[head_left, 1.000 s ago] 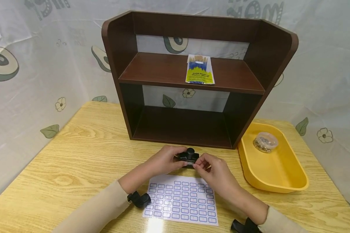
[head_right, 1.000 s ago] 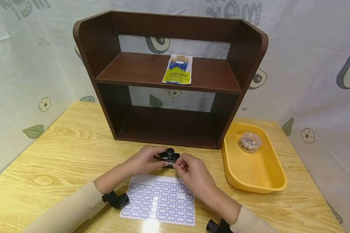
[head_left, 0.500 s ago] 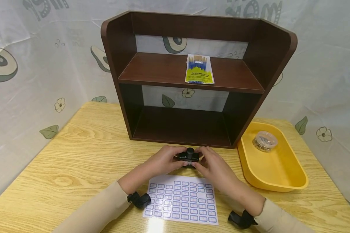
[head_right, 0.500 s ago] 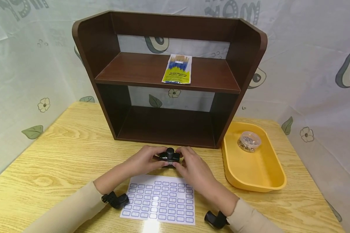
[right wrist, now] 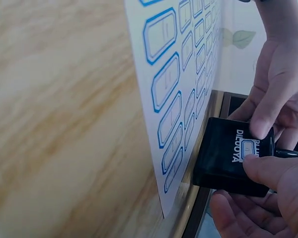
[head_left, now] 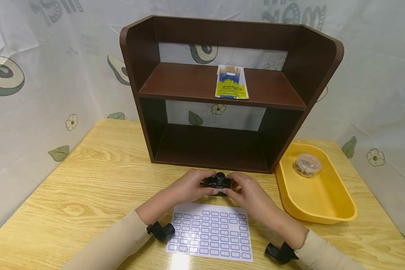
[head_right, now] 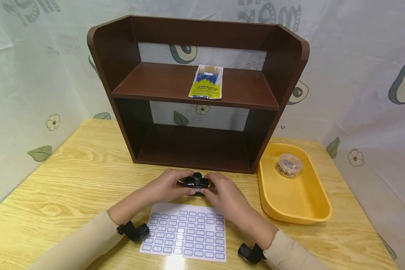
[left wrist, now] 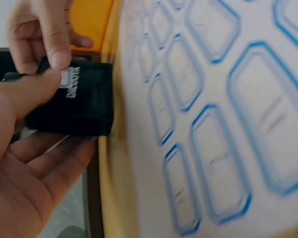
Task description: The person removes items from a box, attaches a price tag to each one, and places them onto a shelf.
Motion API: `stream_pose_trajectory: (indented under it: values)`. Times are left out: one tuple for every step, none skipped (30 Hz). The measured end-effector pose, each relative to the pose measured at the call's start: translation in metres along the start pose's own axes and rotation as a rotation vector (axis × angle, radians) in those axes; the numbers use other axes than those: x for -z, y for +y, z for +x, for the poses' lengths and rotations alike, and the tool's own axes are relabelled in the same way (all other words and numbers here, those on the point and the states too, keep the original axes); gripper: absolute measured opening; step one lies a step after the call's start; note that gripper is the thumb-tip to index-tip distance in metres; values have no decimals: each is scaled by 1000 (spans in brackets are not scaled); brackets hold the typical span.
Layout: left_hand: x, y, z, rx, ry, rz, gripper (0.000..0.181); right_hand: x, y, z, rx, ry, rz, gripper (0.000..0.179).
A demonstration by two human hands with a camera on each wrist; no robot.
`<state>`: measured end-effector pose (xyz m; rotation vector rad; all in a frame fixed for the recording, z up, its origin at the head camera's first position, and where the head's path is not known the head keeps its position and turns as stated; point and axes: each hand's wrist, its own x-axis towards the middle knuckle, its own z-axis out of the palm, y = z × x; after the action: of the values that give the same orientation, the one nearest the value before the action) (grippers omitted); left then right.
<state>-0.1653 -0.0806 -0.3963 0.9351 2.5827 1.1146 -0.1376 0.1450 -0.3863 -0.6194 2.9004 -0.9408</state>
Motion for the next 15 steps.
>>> stream_pose_trajectory:
  values:
    - [1, 0, -1, 16, -4, -7, 39, 0, 0, 0, -4, 0, -1, 30]
    - [3, -1, -1, 28, -6, -18, 42, 0, 1, 0, -7, 1, 1, 30]
    - [6, -2, -2, 38, -6, -38, 44, 0, 1, 0, -10, 2, 2, 31]
    - [10, -3, -3, 54, 2, -51, 47, -1, 2, 0, -11, 5, 1, 31]
    - [14, -4, -5, 64, 20, -60, 48, -1, 2, 0, -11, 8, 3, 31]
    - [19, -5, -8, 72, 45, -65, 49, -1, 2, 0, -9, 10, 4, 31]
    - [24, -5, -10, 74, 78, -61, 48, -2, 2, 0, -8, 12, 5, 31]
    - [30, -5, -13, 68, 115, -57, 45, -2, 2, 1, -10, 14, 8, 32]
    - [35, -5, -16, 65, 157, -42, 42, -2, 2, 1, -12, 16, 7, 32]
    - [40, -5, -19, 63, 205, -18, 40, -2, 3, 1, -14, 17, 10, 33]
    - [46, -5, -22, 56, 257, 4, 37, -3, 2, 1, -15, 17, 12, 34]
    - [51, -5, -25, 51, 310, 22, 34, -3, 2, 1, -17, 18, 13, 34]
    - [57, -5, -28, 42, 369, 38, 31, -3, 2, 1, -19, 19, 13, 35]
    - [63, -6, -30, 32, 432, 53, 27, -4, 2, 1, -20, 21, 14, 35]
    - [68, -7, -33, 18, 497, 69, 24, -4, 2, 1, -19, 23, 16, 36]
